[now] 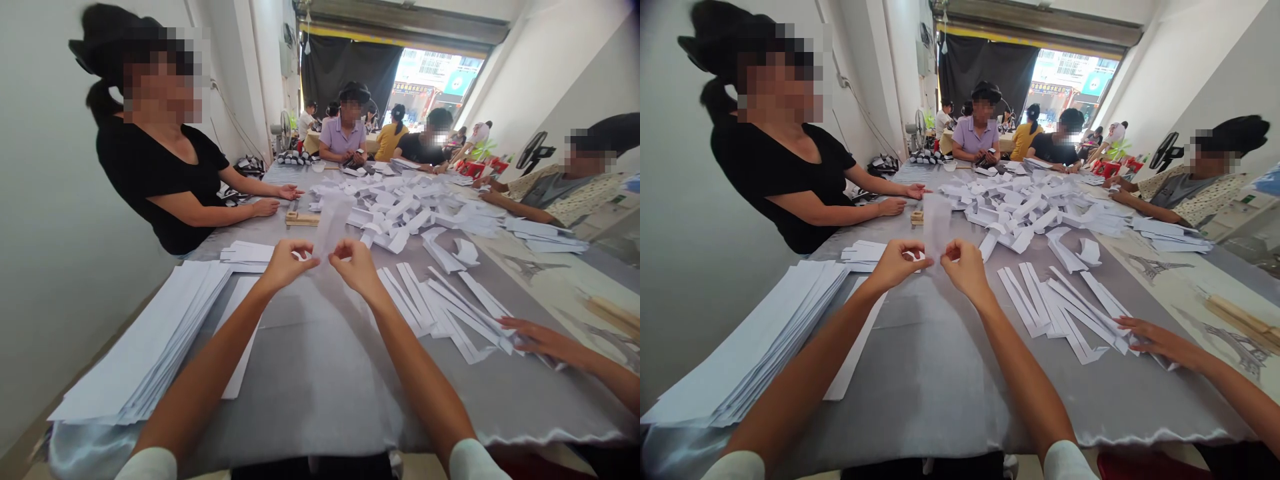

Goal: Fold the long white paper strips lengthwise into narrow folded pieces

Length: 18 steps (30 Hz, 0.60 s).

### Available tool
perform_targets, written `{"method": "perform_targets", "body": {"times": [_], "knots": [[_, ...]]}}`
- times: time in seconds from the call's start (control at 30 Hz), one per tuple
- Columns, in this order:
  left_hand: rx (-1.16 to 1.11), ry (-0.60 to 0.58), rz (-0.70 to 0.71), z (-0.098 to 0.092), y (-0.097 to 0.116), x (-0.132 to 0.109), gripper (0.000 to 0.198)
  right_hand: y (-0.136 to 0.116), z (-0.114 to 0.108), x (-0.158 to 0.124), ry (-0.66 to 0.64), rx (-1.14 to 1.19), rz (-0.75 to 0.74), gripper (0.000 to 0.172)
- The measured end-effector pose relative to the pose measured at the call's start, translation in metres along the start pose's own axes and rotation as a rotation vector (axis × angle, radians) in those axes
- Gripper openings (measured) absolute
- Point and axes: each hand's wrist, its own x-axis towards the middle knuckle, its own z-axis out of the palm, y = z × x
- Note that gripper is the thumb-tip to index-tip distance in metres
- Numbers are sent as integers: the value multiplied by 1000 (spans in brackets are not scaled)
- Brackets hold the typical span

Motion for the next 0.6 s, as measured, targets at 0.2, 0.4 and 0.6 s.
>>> {"method": "perform_targets", "body": {"times": [0.2, 0.4, 0.6], "knots": [[157, 24, 25, -2, -12, 4, 18, 3, -7, -7, -276, -273, -16, 21], [317, -155, 36, -1, -19, 3, 9, 6, -7, -12, -566, -589, 62, 39], [568, -319, -252, -3, -34, -2, 18, 2, -1, -16, -676, -679, 172, 36]]}}
